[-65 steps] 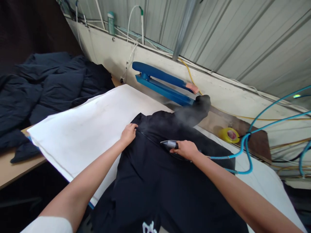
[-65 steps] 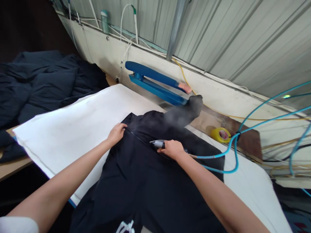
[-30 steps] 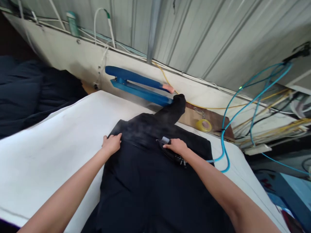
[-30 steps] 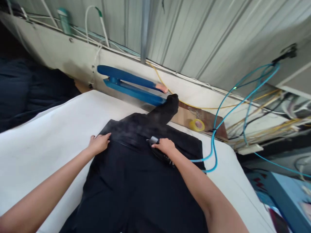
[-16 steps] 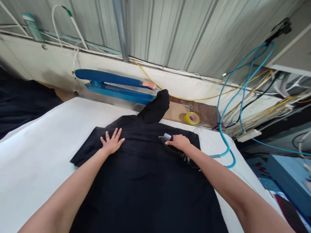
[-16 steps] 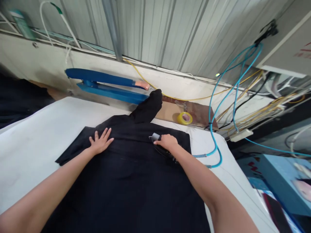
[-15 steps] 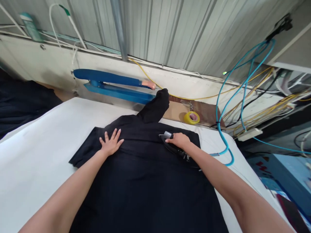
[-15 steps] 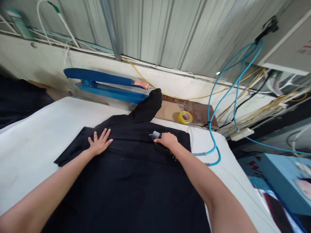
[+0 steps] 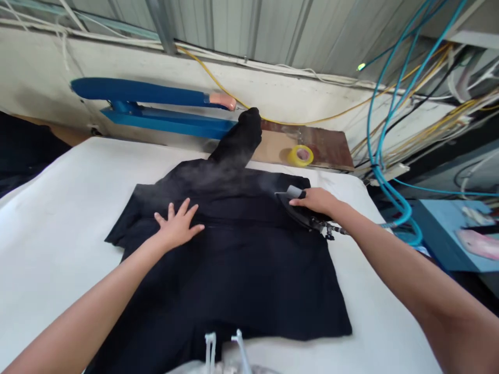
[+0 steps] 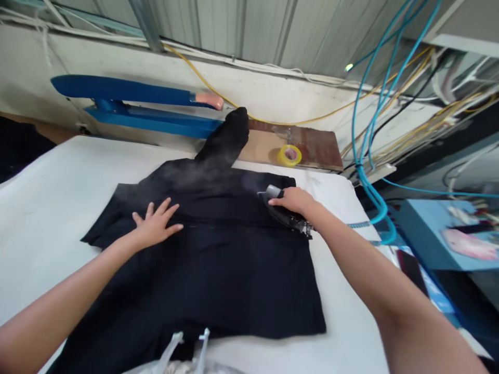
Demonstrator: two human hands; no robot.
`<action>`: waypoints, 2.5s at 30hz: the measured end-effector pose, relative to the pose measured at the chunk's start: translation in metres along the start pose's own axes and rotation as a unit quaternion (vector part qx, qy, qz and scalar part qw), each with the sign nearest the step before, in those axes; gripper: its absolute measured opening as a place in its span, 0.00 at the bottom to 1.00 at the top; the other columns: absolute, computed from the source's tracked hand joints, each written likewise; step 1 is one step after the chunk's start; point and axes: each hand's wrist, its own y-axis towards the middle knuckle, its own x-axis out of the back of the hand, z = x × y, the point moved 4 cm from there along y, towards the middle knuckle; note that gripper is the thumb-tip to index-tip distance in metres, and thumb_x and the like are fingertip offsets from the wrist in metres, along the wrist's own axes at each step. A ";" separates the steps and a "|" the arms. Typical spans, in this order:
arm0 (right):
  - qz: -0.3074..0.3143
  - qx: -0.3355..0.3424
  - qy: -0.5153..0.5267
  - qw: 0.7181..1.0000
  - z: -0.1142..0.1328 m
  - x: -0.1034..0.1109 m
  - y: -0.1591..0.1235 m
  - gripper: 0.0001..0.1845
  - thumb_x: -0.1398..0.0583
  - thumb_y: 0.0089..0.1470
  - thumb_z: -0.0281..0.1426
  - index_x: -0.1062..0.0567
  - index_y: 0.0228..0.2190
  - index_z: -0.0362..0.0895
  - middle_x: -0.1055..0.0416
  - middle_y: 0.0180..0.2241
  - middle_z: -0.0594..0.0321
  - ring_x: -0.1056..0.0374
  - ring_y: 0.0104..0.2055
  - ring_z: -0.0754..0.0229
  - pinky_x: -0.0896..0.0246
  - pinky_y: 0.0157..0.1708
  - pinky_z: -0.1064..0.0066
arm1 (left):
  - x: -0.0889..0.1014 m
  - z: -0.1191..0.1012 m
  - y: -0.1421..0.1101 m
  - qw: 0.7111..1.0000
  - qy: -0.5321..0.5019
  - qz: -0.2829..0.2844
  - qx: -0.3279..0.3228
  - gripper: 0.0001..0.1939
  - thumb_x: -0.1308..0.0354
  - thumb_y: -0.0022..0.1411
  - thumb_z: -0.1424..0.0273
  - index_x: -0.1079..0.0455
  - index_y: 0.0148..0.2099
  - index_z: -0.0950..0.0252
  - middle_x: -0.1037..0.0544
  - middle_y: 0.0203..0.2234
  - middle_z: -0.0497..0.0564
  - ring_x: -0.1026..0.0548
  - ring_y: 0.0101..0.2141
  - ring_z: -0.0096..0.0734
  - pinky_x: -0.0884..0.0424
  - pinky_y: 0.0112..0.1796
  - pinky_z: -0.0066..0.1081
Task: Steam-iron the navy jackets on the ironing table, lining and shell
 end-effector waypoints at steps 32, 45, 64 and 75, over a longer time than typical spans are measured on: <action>0.158 0.243 0.013 0.957 0.147 -0.102 -0.190 0.36 0.44 0.33 0.58 0.24 0.34 0.43 0.27 0.33 0.55 0.32 0.35 0.52 0.44 0.28 0.70 | -0.038 0.073 -0.116 0.991 -0.043 0.006 0.126 0.56 0.52 0.36 0.37 0.65 0.64 0.54 0.66 0.62 0.55 0.59 0.55 0.76 0.61 0.45 0.68; 0.019 0.096 0.006 0.995 0.237 -0.046 -0.110 0.38 0.50 0.39 0.60 0.27 0.39 0.43 0.29 0.41 0.51 0.33 0.41 0.50 0.41 0.33 0.68 | -0.051 0.138 -0.127 0.868 -0.444 -0.215 0.060 0.45 0.40 0.46 0.62 0.57 0.62 0.67 0.50 0.59 0.62 0.46 0.57 0.43 0.43 0.53 0.41; 0.119 0.319 -0.111 0.934 0.492 0.000 -0.115 0.38 0.43 0.27 0.61 0.24 0.31 0.43 0.27 0.32 0.54 0.31 0.34 0.50 0.39 0.30 0.67 | 0.017 0.267 -0.155 0.724 -0.498 -0.440 0.188 0.18 0.59 0.53 0.78 0.41 0.47 0.65 0.29 0.44 0.53 0.30 0.44 0.28 0.36 0.48 0.33; -0.102 0.063 0.058 0.991 0.420 0.055 -0.020 0.39 0.51 0.43 0.59 0.29 0.43 0.41 0.33 0.45 0.47 0.36 0.45 0.49 0.41 0.38 0.66 | 0.009 0.207 -0.124 0.815 -0.475 -0.326 0.064 0.16 0.58 0.54 0.74 0.36 0.44 0.62 0.28 0.43 0.51 0.32 0.45 0.31 0.36 0.47 0.33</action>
